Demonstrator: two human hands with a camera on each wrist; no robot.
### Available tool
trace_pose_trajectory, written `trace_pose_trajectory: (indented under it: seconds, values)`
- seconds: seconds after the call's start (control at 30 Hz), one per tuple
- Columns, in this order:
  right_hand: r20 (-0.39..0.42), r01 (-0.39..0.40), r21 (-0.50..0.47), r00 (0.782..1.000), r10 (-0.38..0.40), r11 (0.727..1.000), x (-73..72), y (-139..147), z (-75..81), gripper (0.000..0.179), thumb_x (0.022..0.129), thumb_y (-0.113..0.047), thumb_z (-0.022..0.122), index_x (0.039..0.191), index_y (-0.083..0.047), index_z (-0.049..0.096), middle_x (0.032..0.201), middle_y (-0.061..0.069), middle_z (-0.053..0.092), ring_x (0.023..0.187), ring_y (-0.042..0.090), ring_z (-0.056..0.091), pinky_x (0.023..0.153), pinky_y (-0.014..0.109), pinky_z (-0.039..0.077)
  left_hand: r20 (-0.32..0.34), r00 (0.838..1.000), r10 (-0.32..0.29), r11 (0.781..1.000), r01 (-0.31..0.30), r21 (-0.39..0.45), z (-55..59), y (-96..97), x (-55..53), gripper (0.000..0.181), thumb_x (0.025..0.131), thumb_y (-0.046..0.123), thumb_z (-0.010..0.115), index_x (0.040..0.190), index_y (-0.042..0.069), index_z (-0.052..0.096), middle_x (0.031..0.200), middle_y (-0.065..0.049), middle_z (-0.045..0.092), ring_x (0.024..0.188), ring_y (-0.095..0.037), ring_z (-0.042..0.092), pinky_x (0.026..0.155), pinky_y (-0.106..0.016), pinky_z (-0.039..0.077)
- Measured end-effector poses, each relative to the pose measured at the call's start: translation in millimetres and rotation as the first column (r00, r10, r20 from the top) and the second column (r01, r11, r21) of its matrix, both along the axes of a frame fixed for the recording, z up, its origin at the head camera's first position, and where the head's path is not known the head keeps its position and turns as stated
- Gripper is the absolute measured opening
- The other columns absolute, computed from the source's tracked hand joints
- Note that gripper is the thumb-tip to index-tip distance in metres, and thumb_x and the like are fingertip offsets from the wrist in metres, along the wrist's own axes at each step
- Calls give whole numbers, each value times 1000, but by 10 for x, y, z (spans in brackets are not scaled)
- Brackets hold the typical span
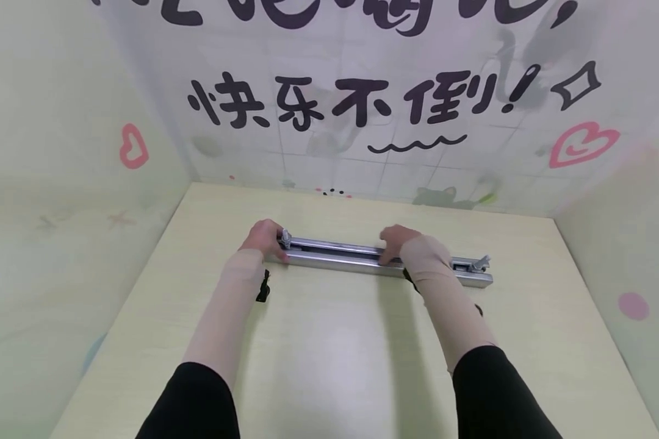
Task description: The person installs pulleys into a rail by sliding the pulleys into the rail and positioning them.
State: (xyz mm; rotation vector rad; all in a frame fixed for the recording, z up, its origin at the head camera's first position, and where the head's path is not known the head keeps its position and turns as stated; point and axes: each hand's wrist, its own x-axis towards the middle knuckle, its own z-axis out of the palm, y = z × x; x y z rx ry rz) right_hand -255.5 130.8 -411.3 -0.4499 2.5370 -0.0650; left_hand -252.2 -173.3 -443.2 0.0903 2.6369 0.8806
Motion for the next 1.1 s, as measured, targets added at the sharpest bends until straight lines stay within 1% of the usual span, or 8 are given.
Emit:
trace_pose_trajectory:
  seconds: [0.03,0.17,0.37,0.5,0.6,0.7,0.8,1.1]
  values:
    - [-9,-37,-11,999,37,999,-30,-128,34,60,80,-25,67,130,0,45,132,16,47,121,31,43,100,40,39,-1,1000,2,1000,-2,2,0,-3,2,42,53,5,85,92,3,69,93,-10,67,87,-23,55,88,-38,45]
    - [-79,-148,-81,987,142,986,-95,-619,111,54,86,-25,61,132,-4,44,134,12,47,123,27,43,103,37,35,3,1000,7,1000,-7,9,-11,-8,3,42,52,5,86,90,3,69,89,-9,67,83,-22,53,82,-36,46]
    - [-189,-308,-196,944,272,931,-88,-1264,174,45,89,-17,58,131,-6,45,130,10,51,120,22,47,101,31,37,-22,1000,-9,1000,9,-4,-23,-15,-22,42,50,7,87,87,3,69,85,-7,68,78,-20,53,78,-33,46]
    - [-252,-385,-235,911,326,893,-55,-1565,127,31,90,-10,53,121,-9,55,116,7,59,107,17,54,93,27,43,-28,1000,-5,1000,5,-20,-43,-28,-49,41,50,7,87,87,2,69,89,-9,68,81,-21,56,79,-34,48]
    - [-301,-421,-248,890,343,873,-26,-1692,55,22,89,-5,51,107,-11,62,99,5,62,87,14,56,79,24,46,-38,999,1,1000,-2,-7,-55,-18,-46,43,51,5,87,90,2,69,95,-13,67,85,-23,58,82,-36,49]
    - [-345,-429,-242,877,336,870,-14,-1750,10,16,89,-5,51,97,-11,64,89,5,60,76,14,52,70,23,46,-47,999,22,999,-20,28,-41,11,-25,45,51,2,86,92,0,68,98,-16,65,87,-25,58,83,-37,49]
    - [-383,-422,-211,866,322,882,-13,-1793,-20,13,89,-7,53,91,-10,65,86,5,62,75,14,55,68,22,46,-58,998,29,998,-27,49,-21,26,-2,44,51,1,86,91,-1,68,97,-16,65,86,-25,58,82,-37,49]
    - [-383,-293,-234,904,189,927,19,-1971,44,19,88,-5,54,82,-12,70,86,3,68,78,14,62,68,22,50,-83,996,44,997,-39,63,-22,-22,17,39,52,1,85,87,0,68,94,-14,66,85,-25,58,81,-37,49]
